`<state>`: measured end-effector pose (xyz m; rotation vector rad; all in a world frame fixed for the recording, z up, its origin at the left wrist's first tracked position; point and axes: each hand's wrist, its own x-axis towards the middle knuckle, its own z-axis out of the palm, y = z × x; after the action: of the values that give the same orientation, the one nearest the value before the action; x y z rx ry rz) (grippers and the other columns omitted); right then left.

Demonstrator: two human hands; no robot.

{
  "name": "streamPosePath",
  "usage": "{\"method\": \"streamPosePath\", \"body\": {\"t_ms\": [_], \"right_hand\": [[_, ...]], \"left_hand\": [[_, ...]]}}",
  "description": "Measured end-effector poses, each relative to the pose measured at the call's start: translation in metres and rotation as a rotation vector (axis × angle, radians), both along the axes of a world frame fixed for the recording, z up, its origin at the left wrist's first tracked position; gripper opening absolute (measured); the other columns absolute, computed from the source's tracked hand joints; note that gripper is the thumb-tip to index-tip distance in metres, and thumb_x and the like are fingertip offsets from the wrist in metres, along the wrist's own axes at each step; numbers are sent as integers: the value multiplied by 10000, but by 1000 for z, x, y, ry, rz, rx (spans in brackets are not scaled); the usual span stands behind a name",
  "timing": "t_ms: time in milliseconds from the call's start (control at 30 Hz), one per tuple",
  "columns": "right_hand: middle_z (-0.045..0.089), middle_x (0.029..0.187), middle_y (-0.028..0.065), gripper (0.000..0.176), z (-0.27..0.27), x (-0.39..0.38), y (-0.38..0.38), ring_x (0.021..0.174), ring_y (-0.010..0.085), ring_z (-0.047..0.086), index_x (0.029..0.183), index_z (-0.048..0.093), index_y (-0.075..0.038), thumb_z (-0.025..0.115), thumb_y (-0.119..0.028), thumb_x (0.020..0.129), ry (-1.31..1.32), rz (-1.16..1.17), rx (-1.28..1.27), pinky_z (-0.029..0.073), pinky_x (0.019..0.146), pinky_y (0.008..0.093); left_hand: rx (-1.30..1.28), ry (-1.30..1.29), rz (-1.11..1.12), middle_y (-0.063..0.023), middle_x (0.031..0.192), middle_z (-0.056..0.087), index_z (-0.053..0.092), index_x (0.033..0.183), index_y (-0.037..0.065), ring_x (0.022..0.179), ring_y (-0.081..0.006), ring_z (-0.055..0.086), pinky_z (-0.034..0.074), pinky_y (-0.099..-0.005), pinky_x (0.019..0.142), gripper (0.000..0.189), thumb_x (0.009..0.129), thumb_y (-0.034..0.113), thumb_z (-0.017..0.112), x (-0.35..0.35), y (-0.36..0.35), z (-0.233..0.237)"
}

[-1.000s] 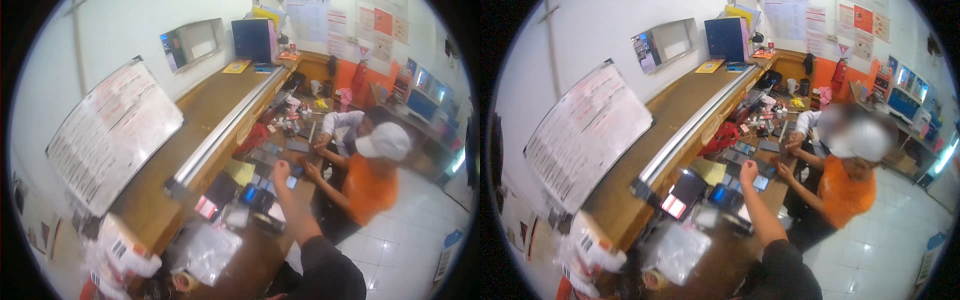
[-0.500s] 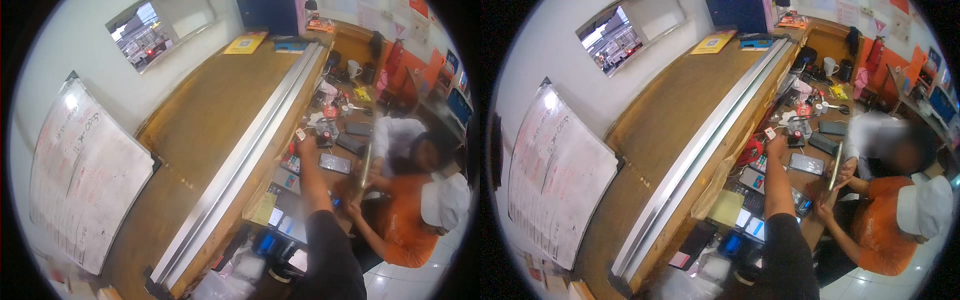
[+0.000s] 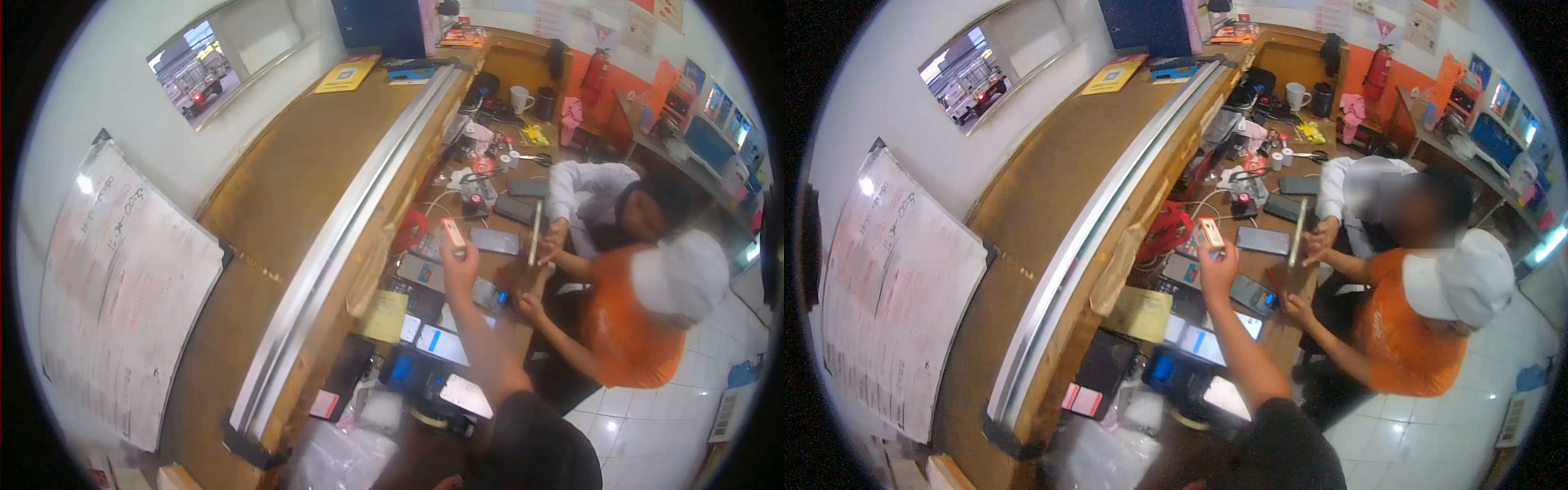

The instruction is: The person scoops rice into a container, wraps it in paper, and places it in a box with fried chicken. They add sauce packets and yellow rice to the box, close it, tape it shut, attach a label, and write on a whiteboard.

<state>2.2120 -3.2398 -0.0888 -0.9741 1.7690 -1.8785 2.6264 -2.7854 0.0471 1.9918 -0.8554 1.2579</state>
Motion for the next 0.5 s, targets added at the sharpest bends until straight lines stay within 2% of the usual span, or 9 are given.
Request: {"method": "streamPosePath", "body": {"t_ms": [33, 100, 133, 200, 267, 333, 367, 467, 500], "right_hand": [[658, 966, 87, 354, -17, 5, 26, 835, 170, 602, 1071, 654, -3, 739, -231, 813, -26, 107, 19, 485, 762, 332], [659, 938, 69, 367, -16, 21, 98, 782, 151, 598, 1068, 656, 2, 753, -246, 815, -38, 299, 81, 489, 726, 317], [657, 940, 68, 379, 10, 30, 144, 775, 142, 597, 1070, 656, 6, 758, -256, 817, -22, 386, 123, 491, 718, 312], [626, 995, 124, 427, 17, 32, 208, 918, 191, 606, 1084, 650, 5, 778, -278, 791, -60, 342, 329, 493, 785, 336], [625, 1024, 135, 477, 59, 34, 276, 931, 198, 613, 1135, 641, 1, 791, -282, 781, -157, 640, 372, 501, 803, 339], [623, 1071, 143, 516, 31, 45, 329, 975, 201, 621, 1158, 629, 10, 794, -298, 779, -79, 792, 342, 502, 829, 340], [620, 1095, 130, 535, 14, 52, 347, 998, 203, 619, 1169, 622, 16, 791, -313, 781, -277, 762, 258, 502, 848, 336], [617, 1081, 127, 543, 14, 43, 380, 992, 227, 624, 1157, 630, 12, 798, -317, 758, -36, 818, 296, 504, 867, 347], [605, 1055, 129, 556, 39, 36, 388, 951, 262, 620, 1155, 635, -1, 795, -319, 729, -239, 993, 436, 506, 859, 365]], "left_hand": [[-7, 5, -1, -157, 1178, 611, 491, 1362, 41, 995, -270, 611, 497, -364, 852, 485, 894, 62, 616, 0, 9, 0], [-22, 20, -11, -155, 1174, 611, 489, 1364, 41, 991, -267, 611, 498, -361, 849, 488, 893, 59, 615, 1, 24, 0], [-35, 21, -16, -155, 1172, 611, 488, 1365, 42, 989, -266, 611, 498, -359, 847, 490, 892, 57, 615, 2, 31, -1], [-55, 40, -11, -153, 1168, 612, 486, 1367, 42, 984, -263, 611, 498, -356, 844, 493, 892, 53, 614, -2, 48, -4], [-78, 53, -8, -151, 1164, 612, 483, 1369, 43, 980, -260, 611, 499, -353, 841, 496, 891, 50, 613, -4, 68, -6], [-100, 74, -9, -150, 1161, 612, 481, 1371, 43, 976, -257, 610, 499, -350, 837, 499, 890, 46, 612, -8, 89, -9], [-113, 85, -10, -149, 1159, 612, 480, 1372, 43, 973, -256, 610, 500, -349, 836, 501, 889, 44, 612, -11, 102, -11], [-150, 152, 2, -147, 1153, 612, 476, 1375, 44, 967, -251, 610, 500, -345, 831, 505, 888, 39, 610, -22, 145, -21], [-167, 181, 5, -146, 1151, 613, 475, 1376, 44, 965, -250, 610, 501, -343, 829, 507, 888, 37, 610, -27, 162, -23]]}}
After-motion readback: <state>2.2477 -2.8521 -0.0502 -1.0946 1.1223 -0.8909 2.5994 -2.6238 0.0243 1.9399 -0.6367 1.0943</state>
